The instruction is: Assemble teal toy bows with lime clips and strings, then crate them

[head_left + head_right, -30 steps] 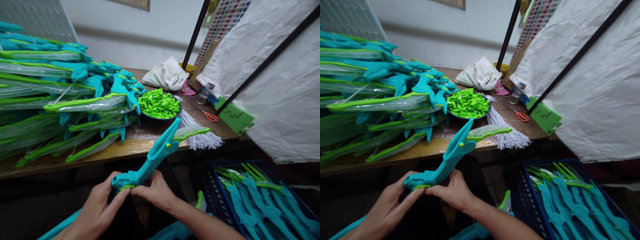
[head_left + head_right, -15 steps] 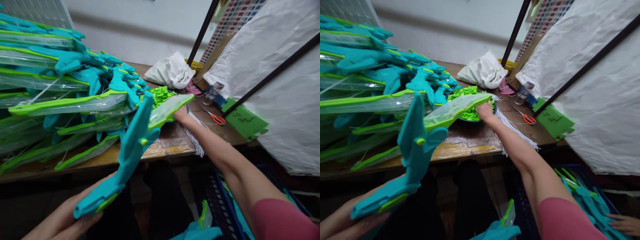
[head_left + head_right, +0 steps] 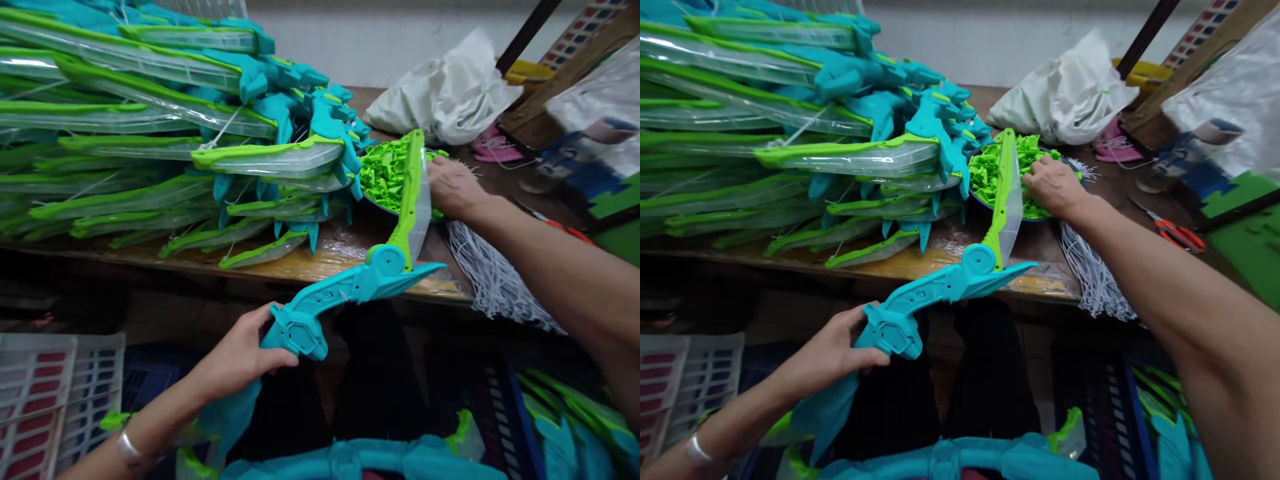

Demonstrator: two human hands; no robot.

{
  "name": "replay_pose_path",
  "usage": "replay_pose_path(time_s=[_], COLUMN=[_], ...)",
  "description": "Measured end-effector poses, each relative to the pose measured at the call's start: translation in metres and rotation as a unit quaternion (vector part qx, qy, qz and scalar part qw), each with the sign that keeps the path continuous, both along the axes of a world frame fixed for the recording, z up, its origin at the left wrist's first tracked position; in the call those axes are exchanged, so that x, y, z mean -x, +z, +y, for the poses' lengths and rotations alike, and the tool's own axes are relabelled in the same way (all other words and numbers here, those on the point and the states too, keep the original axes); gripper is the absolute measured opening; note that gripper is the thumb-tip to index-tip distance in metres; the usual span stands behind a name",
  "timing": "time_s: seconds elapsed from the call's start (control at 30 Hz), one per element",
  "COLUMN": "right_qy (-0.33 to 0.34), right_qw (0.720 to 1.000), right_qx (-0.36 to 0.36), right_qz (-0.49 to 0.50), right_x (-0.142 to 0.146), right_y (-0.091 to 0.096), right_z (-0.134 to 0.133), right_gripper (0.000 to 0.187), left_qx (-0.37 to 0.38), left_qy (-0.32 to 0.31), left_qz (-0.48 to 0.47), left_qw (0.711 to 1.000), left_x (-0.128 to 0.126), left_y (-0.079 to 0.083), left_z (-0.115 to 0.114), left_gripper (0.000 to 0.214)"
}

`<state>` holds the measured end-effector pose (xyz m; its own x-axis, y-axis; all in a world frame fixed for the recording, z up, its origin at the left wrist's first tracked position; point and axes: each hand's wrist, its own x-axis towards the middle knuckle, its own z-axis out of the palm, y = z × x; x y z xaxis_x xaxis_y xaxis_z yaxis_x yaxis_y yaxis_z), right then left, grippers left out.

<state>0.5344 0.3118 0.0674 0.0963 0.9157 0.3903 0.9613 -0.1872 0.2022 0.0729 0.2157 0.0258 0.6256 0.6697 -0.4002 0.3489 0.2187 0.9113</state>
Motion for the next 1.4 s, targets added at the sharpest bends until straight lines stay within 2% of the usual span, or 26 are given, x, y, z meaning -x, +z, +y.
replay_pose_path(time_s=[0.1, 0.17, 0.23, 0.3, 0.43, 0.57, 0.67, 0.77, 0.87, 1.03, 1.23, 1.4], right_qy=[0.056, 0.066, 0.07, 0.072, 0.066, 0.058, 0.039, 0.017, 0.013, 0.011, 0.0, 0.038], right_qw=[0.99, 0.982, 0.98, 0.982, 0.989, 0.989, 0.977, 0.945, 0.899, 0.819, 0.751, 0.716], right_qx=[0.131, 0.172, 0.183, 0.171, 0.128, 0.079, 0.019, -0.041, -0.081, -0.105, -0.127, -0.215], right_qz=[-0.019, -0.03, -0.033, -0.026, 0.021, 0.112, 0.207, 0.323, 0.431, 0.564, 0.648, 0.663], right_x=[-0.001, -0.001, 0.001, 0.004, 0.012, 0.013, 0.006, -0.001, -0.005, 0.001, 0.011, 0.032], right_y=[0.012, 0.017, 0.019, 0.019, 0.016, 0.012, 0.009, 0.007, 0.005, -0.002, 0.0, 0.011], right_z=[-0.001, -0.002, -0.005, -0.01, -0.026, -0.037, -0.036, -0.031, -0.029, -0.035, -0.037, -0.046], right_gripper=[0.031, 0.022, 0.015, 0.011, 0.016, 0.014, 0.01, 0.012, 0.021, 0.03, 0.029, 0.019], left_qx=[0.046, 0.055, 0.052, 0.047, 0.034, -0.002, -0.011, -0.005, 0.002, -0.002, -0.001, 0.008], left_qy=[0.009, 0.007, -0.001, -0.006, 0.005, 0.021, 0.045, 0.095, 0.135, 0.112, 0.121, 0.139], left_qz=[-0.04, -0.066, -0.08, -0.085, -0.084, -0.068, -0.065, -0.068, -0.071, -0.072, -0.092, -0.112], left_qw=[0.998, 0.996, 0.995, 0.995, 0.996, 0.997, 0.997, 0.993, 0.988, 0.991, 0.988, 0.984], left_x=[-0.002, -0.003, -0.005, -0.007, -0.012, -0.015, -0.014, -0.014, -0.016, -0.02, -0.029, -0.038], left_y=[0.0, 0.0, 0.001, 0.001, 0.004, 0.009, 0.011, 0.011, 0.009, 0.002, 0.0, -0.002], left_z=[-0.002, -0.002, -0.004, -0.006, -0.01, -0.011, -0.011, -0.011, -0.011, -0.011, -0.011, -0.014], left_gripper=[0.038, 0.036, 0.033, 0.032, 0.034, 0.035, 0.036, 0.037, 0.038, 0.038, 0.036, 0.036])
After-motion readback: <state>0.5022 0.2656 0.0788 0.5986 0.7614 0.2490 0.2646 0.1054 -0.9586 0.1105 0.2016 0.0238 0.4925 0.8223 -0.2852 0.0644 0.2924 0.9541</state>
